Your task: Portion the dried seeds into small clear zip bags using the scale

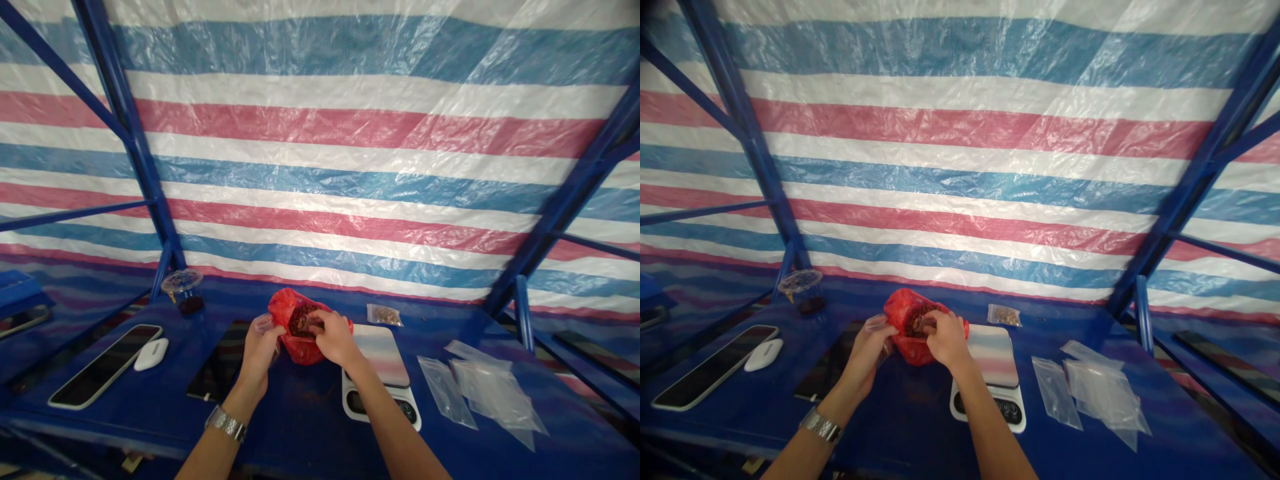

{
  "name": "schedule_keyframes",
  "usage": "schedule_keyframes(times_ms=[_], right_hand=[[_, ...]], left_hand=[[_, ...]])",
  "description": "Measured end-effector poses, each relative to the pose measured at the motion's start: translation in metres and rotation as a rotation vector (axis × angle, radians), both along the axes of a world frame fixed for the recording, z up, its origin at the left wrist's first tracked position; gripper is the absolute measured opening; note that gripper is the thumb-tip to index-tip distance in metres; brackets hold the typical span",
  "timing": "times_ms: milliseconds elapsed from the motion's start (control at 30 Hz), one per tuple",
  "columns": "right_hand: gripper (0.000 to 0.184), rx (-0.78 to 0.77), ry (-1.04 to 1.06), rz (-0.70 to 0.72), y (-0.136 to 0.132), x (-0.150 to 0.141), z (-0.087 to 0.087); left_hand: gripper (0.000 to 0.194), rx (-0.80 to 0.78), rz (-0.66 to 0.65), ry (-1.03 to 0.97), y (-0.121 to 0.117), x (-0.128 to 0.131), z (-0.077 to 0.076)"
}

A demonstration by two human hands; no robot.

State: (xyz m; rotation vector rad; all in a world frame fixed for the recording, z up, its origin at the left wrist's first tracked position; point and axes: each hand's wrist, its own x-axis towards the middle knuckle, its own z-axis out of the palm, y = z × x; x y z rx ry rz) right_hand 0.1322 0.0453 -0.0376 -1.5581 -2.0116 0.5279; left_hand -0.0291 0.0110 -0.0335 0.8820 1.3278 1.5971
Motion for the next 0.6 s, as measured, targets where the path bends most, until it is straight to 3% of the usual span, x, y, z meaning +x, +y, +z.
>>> schedule_keyframes(times_ms=[133,233,300,433,600], right_hand=[[0.029,-0.018,0.177,0.017,0.003,0.007,-0.002],[0.028,-0.038,0.409,0.082,0.002,0.011,-0.005],[0.028,-0.042,0.547,0.138,0.0,0.014,-0.003],[0.027,-0.011,0.7,0.204,-0.009,0.024,0.013],[0.028,0.051,0.636,0.215,-0.034,0.039,0.043]], left_hand=[[0.026,0.089,0.187,0.158,-0.002,-0.005,0.01],[0.02,0.181,0.262,0.397,-0.01,-0.003,0.019],[0.017,0.223,0.231,0.526,-0.015,0.002,0.022],[0.009,0.191,0.066,0.594,-0.017,0.018,0.021],[0.014,0.15,-0.058,0.679,-0.014,0.039,0.016]])
